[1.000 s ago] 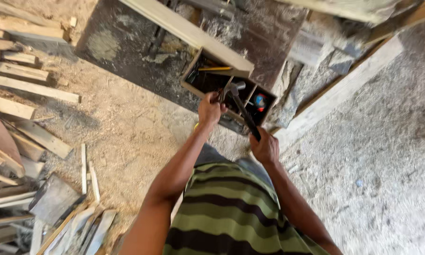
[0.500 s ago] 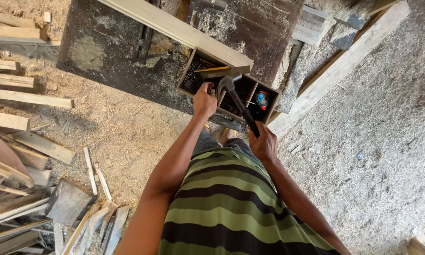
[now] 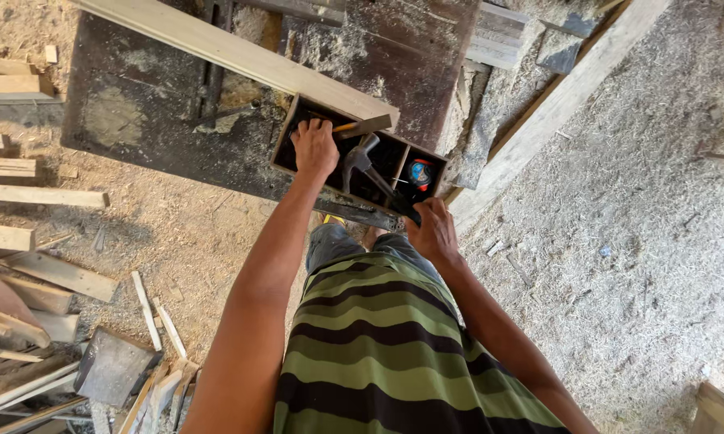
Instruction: The person marks a wooden frame member with a pencil using an L-square, retrieves nails and a hammer from a toolbox, and nails thin wood strips onto a rectangular frame laid on the ground, repositioning and marking additional pieces as they work.
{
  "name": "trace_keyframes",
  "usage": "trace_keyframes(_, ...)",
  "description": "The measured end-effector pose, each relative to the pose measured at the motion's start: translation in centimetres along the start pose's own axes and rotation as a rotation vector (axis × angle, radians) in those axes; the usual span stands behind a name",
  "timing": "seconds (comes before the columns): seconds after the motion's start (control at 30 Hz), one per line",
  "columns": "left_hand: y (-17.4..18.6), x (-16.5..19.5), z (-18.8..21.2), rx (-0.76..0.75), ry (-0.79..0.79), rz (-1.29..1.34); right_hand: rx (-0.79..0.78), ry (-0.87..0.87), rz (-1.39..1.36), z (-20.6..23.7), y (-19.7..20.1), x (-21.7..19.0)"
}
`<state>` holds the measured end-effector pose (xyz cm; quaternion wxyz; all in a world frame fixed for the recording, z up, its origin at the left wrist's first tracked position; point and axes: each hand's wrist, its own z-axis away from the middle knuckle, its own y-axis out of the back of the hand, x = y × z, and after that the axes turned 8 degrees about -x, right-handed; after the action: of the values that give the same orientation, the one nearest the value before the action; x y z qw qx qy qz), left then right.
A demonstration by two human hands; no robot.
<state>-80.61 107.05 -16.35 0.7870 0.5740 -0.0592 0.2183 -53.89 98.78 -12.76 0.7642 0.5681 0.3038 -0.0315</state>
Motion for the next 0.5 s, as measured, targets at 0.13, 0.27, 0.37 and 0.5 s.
trace_keyframes(0.13, 0.8, -0.9, -0.1, -0.063, -0.161, 0.057, -0.022, -0.023, -0.082, -0.7, 0.5, 0.0)
trace_keyframes(0.27, 2.4, -2.5, 0.2, -0.048, -0.323, 0.342, 0.045, 0.063, -0.095, -1.7, 0.8, -0.6)
trace_keyframes(0.37, 3.3, -2.8, 0.5, 0.024, -0.366, 0.277, 0.092, 0.116, -0.139, -2.8, 1.5, -1.7)
trace_keyframes(0.5, 3.5, -1.0, 1.3, 0.107, -0.561, 0.233, 0.31, 0.298, -0.141, -3.3, 3.4, -4.1)
